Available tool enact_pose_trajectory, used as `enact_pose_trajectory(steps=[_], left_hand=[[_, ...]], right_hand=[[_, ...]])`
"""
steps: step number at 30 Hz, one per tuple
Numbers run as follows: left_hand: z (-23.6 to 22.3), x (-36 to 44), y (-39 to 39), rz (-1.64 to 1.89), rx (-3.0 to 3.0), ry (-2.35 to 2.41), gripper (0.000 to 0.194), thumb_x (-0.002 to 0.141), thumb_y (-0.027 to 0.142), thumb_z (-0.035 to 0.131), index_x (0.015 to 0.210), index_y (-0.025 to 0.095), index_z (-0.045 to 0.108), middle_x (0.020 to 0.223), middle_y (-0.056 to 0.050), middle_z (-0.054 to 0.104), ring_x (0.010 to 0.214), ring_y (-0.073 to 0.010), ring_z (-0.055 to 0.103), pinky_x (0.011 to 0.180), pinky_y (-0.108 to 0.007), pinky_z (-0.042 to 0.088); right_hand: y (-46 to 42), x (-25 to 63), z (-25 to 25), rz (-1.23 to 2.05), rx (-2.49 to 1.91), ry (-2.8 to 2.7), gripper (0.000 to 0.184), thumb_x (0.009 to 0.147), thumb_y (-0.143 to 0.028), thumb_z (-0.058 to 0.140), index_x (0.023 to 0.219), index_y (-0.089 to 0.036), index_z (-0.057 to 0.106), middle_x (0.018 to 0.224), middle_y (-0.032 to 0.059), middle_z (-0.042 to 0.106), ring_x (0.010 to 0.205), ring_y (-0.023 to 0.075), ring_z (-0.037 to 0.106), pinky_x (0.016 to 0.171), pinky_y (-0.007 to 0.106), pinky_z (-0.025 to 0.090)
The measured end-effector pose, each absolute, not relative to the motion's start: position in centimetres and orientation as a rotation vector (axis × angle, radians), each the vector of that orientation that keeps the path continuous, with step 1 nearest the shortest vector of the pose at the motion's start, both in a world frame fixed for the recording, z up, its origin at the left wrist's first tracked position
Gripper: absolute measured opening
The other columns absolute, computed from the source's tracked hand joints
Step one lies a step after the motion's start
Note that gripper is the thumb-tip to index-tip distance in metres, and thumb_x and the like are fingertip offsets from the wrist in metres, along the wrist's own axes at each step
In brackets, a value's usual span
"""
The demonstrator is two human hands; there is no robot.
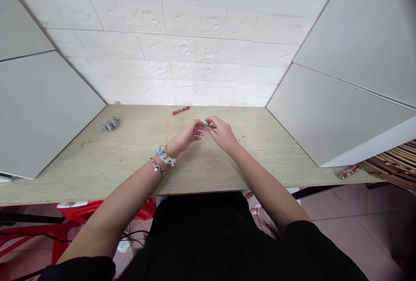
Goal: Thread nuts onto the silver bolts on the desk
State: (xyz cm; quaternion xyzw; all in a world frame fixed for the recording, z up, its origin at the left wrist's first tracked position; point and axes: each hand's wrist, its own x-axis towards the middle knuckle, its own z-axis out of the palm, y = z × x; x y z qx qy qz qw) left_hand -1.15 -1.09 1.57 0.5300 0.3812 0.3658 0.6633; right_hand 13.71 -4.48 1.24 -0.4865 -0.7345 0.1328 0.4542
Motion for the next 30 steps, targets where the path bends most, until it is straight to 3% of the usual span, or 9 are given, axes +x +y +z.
enact_pose_trajectory(steps=[6, 11, 17, 26, 30], left_hand=[[2.2, -1.3, -1.3, 0.881, 1.723, 1.01, 0.038, 0.076, 0.052, 0.053, 0.078, 0.016, 0.062, 0.084, -0.005, 0.064, 0.064, -0.0111, 0.053, 0.057, -0.023, 0.041], [2.2, -1.4, -1.0, 0.888, 1.91, 1.026, 0.037, 0.078, 0.05, 0.05, 0.079, 0.016, 0.064, 0.077, -0.004, 0.063, 0.067, -0.0136, 0.054, 0.06, -0.025, 0.041], [2.8, -1.6, -1.3, 0.804, 1.986, 1.066, 0.027, 0.073, 0.043, 0.059, 0.08, 0.018, 0.069, 0.06, -0.001, 0.058, 0.059, -0.014, 0.052, 0.055, -0.026, 0.037], [2.5, -1.5, -0.9, 0.965, 1.688, 0.926, 0.026, 0.067, 0.04, 0.067, 0.082, 0.019, 0.071, 0.067, -0.001, 0.064, 0.058, -0.0102, 0.05, 0.054, -0.024, 0.039], [2.6, -1.4, -1.2, 1.071, 1.679, 0.868, 0.029, 0.066, 0.038, 0.069, 0.088, 0.019, 0.071, 0.076, -0.003, 0.067, 0.062, -0.0108, 0.053, 0.06, -0.026, 0.044]], right_hand=[[-4.6, 13.9, 1.6, 0.378, -1.212, -1.765, 0.026, 0.079, -0.017, 0.048, 0.103, -0.022, 0.053, 0.098, 0.0054, 0.064, 0.079, 0.0157, 0.062, 0.071, 0.032, 0.049], [-4.5, 14.1, 1.4, 0.283, -1.235, -1.856, 0.023, 0.079, -0.014, 0.046, 0.097, -0.022, 0.058, 0.092, 0.0025, 0.065, 0.08, 0.0154, 0.06, 0.072, 0.031, 0.047], [-4.5, 14.2, 1.3, 0.254, -1.243, -1.928, 0.022, 0.08, -0.012, 0.045, 0.088, -0.022, 0.063, 0.084, 0.0012, 0.066, 0.078, 0.0154, 0.06, 0.07, 0.029, 0.045], [-4.5, 13.8, 1.3, 0.183, -1.067, -1.897, 0.035, 0.08, -0.01, 0.037, 0.104, -0.022, 0.06, 0.104, 0.0049, 0.064, 0.096, 0.018, 0.058, 0.085, 0.035, 0.045], [-5.0, 13.7, 1.5, 0.239, -1.08, -1.754, 0.038, 0.079, -0.013, 0.038, 0.114, -0.021, 0.05, 0.107, 0.006, 0.06, 0.08, 0.0149, 0.057, 0.074, 0.031, 0.047]])
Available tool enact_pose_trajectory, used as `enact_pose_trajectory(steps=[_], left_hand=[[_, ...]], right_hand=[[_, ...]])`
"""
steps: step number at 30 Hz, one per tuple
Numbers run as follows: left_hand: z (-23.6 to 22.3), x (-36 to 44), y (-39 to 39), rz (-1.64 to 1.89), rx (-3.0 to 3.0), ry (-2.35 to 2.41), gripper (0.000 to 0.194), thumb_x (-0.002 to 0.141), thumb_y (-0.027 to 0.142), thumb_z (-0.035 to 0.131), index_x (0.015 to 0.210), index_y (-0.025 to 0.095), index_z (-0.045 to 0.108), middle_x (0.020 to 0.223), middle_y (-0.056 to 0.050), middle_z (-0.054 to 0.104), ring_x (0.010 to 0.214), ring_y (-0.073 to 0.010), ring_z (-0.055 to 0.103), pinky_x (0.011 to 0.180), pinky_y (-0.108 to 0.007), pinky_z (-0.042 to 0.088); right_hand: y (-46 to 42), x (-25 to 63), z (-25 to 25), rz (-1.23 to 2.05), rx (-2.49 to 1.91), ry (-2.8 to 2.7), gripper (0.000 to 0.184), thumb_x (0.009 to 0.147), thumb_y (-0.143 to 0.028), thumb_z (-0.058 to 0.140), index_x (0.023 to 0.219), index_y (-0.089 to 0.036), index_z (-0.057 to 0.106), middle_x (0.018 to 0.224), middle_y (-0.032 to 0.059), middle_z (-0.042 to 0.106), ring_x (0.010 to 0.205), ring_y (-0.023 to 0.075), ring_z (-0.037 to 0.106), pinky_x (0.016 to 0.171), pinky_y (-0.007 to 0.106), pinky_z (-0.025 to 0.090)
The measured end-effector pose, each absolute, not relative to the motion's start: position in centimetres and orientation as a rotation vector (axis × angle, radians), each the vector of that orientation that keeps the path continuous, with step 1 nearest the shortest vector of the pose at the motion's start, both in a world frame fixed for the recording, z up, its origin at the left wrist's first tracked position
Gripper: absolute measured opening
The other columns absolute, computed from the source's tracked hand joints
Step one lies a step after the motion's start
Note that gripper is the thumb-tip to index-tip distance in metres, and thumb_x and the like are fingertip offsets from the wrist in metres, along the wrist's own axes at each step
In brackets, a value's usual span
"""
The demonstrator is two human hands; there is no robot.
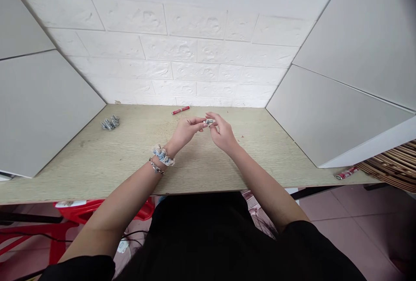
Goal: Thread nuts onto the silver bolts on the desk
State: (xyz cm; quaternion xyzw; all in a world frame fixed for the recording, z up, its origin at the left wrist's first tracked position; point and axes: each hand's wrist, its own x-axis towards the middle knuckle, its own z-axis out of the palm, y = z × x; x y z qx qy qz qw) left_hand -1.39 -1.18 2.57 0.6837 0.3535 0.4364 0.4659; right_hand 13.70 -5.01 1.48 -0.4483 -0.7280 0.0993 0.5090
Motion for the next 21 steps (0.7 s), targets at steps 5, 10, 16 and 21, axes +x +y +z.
enact_pose_trajectory(steps=[5, 10, 16, 21], left_hand=[[2.7, -1.2, -2.2, 1.159, 1.846, 0.894, 0.028, 0.068, 0.038, 0.068, 0.089, 0.019, 0.072, 0.068, -0.002, 0.067, 0.065, -0.0141, 0.059, 0.068, -0.029, 0.048], [2.7, -1.1, -3.1, 1.171, 1.997, 0.886, 0.022, 0.073, 0.036, 0.065, 0.089, 0.024, 0.072, 0.079, -0.002, 0.07, 0.072, -0.0157, 0.062, 0.071, -0.029, 0.049], [2.6, -1.0, -3.1, 1.163, 1.951, 0.929, 0.021, 0.072, 0.038, 0.065, 0.085, 0.023, 0.073, 0.073, -0.001, 0.069, 0.06, -0.0122, 0.058, 0.062, -0.026, 0.047], [2.7, -0.9, -2.4, 1.161, 1.773, 0.878, 0.028, 0.067, 0.04, 0.069, 0.085, 0.02, 0.073, 0.075, -0.003, 0.069, 0.058, -0.0107, 0.055, 0.059, -0.025, 0.047]], right_hand=[[-5.5, 13.8, 1.9, 0.341, -1.193, -1.598, 0.022, 0.086, -0.038, 0.04, 0.076, -0.02, 0.047, 0.061, -0.0023, 0.047, 0.054, 0.0114, 0.043, 0.051, 0.025, 0.036], [-5.2, 13.7, 1.9, 0.513, -1.258, -1.594, 0.051, 0.087, -0.058, 0.028, 0.054, -0.019, 0.036, 0.051, -0.0015, 0.036, 0.05, 0.0111, 0.037, 0.048, 0.026, 0.028], [-5.5, 13.4, 2.3, 0.547, -1.23, -1.601, 0.049, 0.087, -0.058, 0.029, 0.058, -0.019, 0.04, 0.054, -0.0013, 0.04, 0.052, 0.0111, 0.038, 0.052, 0.025, 0.029], [-5.7, 13.5, 2.2, 0.46, -1.174, -1.68, 0.033, 0.09, -0.047, 0.029, 0.072, -0.021, 0.041, 0.06, -0.0021, 0.043, 0.056, 0.0114, 0.041, 0.056, 0.025, 0.033]])
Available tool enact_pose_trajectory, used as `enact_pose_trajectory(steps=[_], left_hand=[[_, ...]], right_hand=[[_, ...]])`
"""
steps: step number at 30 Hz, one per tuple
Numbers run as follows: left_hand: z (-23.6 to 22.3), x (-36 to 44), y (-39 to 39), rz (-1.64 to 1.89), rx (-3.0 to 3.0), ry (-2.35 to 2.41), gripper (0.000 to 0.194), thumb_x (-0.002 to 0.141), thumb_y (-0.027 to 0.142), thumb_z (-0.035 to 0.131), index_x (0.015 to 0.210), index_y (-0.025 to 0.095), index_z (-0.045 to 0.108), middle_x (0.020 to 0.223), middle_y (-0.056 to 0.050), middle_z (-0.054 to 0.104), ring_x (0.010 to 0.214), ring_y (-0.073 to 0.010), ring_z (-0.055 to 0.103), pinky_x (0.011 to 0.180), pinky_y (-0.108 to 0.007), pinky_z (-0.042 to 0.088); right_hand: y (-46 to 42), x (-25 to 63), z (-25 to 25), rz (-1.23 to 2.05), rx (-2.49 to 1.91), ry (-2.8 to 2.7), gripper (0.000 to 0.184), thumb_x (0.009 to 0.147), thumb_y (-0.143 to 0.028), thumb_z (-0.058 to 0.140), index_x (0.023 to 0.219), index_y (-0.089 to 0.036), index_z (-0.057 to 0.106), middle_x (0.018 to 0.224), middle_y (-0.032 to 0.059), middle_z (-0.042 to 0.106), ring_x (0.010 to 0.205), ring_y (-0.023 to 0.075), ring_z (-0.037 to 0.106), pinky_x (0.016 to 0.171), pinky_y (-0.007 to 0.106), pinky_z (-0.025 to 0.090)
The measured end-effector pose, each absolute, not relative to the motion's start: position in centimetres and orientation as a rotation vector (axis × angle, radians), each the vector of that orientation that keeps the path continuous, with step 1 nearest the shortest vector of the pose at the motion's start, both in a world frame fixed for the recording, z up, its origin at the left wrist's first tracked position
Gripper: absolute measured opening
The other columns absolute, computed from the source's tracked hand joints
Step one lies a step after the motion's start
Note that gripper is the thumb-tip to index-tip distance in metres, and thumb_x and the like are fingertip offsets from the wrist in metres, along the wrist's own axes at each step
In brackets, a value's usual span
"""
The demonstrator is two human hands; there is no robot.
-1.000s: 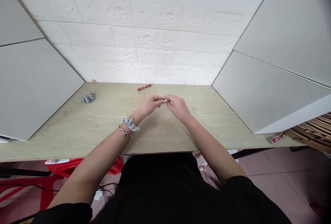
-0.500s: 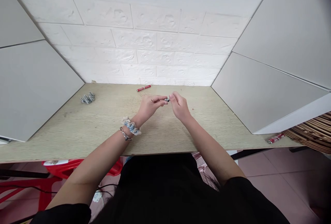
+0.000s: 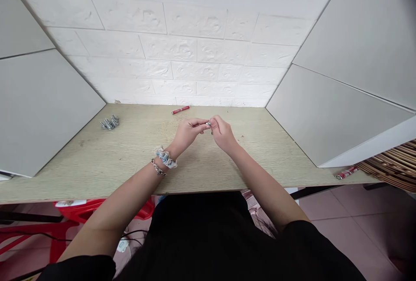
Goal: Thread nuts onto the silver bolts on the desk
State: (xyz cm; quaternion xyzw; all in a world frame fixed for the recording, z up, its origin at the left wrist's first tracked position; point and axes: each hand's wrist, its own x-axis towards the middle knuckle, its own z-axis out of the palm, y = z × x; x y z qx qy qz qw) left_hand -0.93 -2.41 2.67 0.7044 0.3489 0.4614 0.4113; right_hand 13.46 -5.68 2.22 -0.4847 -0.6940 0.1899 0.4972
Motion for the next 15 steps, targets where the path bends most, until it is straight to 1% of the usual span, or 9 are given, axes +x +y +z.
enact_pose_trajectory(steps=[3, 6, 10, 13, 15], left_hand=[[2.53, -0.89, -2.05, 1.172, 1.7, 0.851, 0.028, 0.066, 0.039, 0.069, 0.085, 0.02, 0.073, 0.076, -0.003, 0.069, 0.06, -0.0108, 0.055, 0.06, -0.025, 0.047], [2.4, -0.91, -1.81, 1.191, 1.662, 0.846, 0.027, 0.065, 0.038, 0.07, 0.084, 0.019, 0.073, 0.074, -0.003, 0.068, 0.062, -0.0111, 0.055, 0.062, -0.026, 0.047], [2.36, -0.96, -1.55, 1.226, 1.631, 0.864, 0.029, 0.063, 0.038, 0.071, 0.084, 0.017, 0.072, 0.071, -0.002, 0.067, 0.064, -0.0123, 0.056, 0.067, -0.029, 0.049], [2.3, -0.92, -1.45, 1.246, 1.63, 0.86, 0.03, 0.063, 0.038, 0.072, 0.084, 0.017, 0.072, 0.072, -0.002, 0.068, 0.067, -0.0138, 0.058, 0.071, -0.031, 0.05], [2.18, -0.86, -1.51, 1.244, 1.656, 0.862, 0.03, 0.063, 0.037, 0.072, 0.085, 0.017, 0.072, 0.074, -0.003, 0.069, 0.07, -0.0152, 0.06, 0.073, -0.032, 0.05]], right_hand=[[-5.65, 13.49, 2.11, 0.438, -1.144, -1.699, 0.024, 0.09, -0.041, 0.032, 0.081, -0.021, 0.042, 0.064, -0.002, 0.045, 0.059, 0.0119, 0.043, 0.058, 0.025, 0.035], [-5.63, 13.41, 2.1, 0.455, -1.092, -1.692, 0.015, 0.089, -0.034, 0.033, 0.088, -0.021, 0.041, 0.07, -0.0007, 0.05, 0.065, 0.0129, 0.048, 0.062, 0.026, 0.038], [-5.44, 13.25, 1.89, 0.457, -1.012, -1.679, 0.006, 0.083, -0.023, 0.038, 0.088, -0.021, 0.04, 0.082, 0.002, 0.053, 0.075, 0.0138, 0.051, 0.071, 0.029, 0.041], [-5.29, 13.27, 1.72, 0.427, -0.981, -1.627, 0.018, 0.073, -0.013, 0.04, 0.089, -0.021, 0.04, 0.092, 0.0038, 0.053, 0.088, 0.0151, 0.052, 0.078, 0.03, 0.041], [-5.3, 13.38, 1.78, 0.419, -0.992, -1.566, 0.024, 0.069, -0.01, 0.039, 0.09, -0.021, 0.039, 0.095, 0.004, 0.053, 0.091, 0.0154, 0.051, 0.078, 0.03, 0.041]])
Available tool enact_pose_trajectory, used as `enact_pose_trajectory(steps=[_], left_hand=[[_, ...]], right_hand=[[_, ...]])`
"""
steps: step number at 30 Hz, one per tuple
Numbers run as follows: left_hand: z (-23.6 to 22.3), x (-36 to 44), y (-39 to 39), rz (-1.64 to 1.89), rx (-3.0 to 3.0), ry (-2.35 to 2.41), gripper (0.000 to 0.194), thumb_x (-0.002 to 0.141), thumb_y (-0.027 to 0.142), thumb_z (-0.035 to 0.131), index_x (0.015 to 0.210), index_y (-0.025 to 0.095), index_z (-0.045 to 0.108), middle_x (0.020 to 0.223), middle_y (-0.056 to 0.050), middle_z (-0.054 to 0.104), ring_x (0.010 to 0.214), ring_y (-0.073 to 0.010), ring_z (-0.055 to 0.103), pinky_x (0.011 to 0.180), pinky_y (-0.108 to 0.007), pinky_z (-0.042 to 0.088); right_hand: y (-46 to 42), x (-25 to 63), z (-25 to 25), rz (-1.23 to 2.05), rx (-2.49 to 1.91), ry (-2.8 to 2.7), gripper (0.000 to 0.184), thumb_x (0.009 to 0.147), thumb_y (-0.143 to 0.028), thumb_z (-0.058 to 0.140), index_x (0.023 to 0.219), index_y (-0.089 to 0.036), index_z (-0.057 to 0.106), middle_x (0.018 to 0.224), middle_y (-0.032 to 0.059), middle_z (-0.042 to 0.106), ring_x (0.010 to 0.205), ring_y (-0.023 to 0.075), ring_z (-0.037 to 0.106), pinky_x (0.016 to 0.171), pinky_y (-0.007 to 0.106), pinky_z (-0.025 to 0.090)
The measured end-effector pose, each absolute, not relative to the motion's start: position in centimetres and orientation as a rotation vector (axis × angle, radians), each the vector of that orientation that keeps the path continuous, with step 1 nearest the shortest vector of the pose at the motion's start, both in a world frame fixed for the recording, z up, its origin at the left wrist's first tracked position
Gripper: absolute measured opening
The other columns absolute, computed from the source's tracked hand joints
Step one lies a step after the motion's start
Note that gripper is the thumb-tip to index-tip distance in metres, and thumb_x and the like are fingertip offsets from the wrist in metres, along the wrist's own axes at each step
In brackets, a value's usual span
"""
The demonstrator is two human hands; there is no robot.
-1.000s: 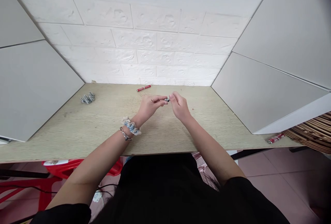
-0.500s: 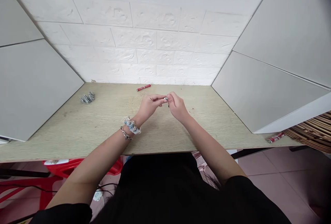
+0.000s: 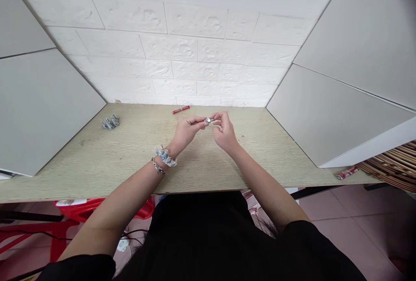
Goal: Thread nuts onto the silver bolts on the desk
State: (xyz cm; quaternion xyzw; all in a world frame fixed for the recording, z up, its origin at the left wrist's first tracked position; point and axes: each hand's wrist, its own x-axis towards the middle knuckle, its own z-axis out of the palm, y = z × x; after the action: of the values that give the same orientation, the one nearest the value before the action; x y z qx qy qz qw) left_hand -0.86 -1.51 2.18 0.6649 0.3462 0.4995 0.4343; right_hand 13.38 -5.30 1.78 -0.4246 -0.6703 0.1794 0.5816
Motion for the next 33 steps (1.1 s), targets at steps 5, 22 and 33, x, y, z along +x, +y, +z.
enact_pose_trajectory(steps=[5, 22, 33], left_hand=[[1.9, -0.82, -2.05, 1.283, 1.882, 0.888, 0.024, 0.068, 0.036, 0.07, 0.086, 0.02, 0.072, 0.082, -0.003, 0.071, 0.078, -0.018, 0.064, 0.075, -0.032, 0.051], [1.98, -0.75, -2.24, 1.285, 2.076, 1.026, 0.016, 0.074, 0.032, 0.065, 0.086, 0.024, 0.072, 0.084, 0.0, 0.071, 0.072, -0.0143, 0.061, 0.067, -0.026, 0.048], [2.27, -0.77, -2.31, 1.303, 1.953, 1.027, 0.018, 0.072, 0.033, 0.067, 0.085, 0.023, 0.072, 0.086, -0.002, 0.07, 0.076, -0.0168, 0.061, 0.069, -0.029, 0.048]], right_hand=[[-5.51, 13.79, 2.34, 0.49, -1.166, -1.517, 0.009, 0.081, -0.026, 0.038, 0.074, -0.021, 0.041, 0.074, 0.0008, 0.049, 0.07, 0.014, 0.047, 0.063, 0.027, 0.036], [-5.35, 13.81, 2.39, 0.577, -1.212, -1.726, 0.014, 0.087, -0.033, 0.032, 0.083, -0.022, 0.039, 0.071, -0.0016, 0.046, 0.065, 0.0129, 0.042, 0.063, 0.027, 0.034], [-4.98, 13.67, 1.96, 0.489, -1.141, -1.621, 0.026, 0.067, -0.012, 0.042, 0.09, -0.022, 0.04, 0.101, 0.0047, 0.052, 0.097, 0.0178, 0.047, 0.077, 0.03, 0.038]])
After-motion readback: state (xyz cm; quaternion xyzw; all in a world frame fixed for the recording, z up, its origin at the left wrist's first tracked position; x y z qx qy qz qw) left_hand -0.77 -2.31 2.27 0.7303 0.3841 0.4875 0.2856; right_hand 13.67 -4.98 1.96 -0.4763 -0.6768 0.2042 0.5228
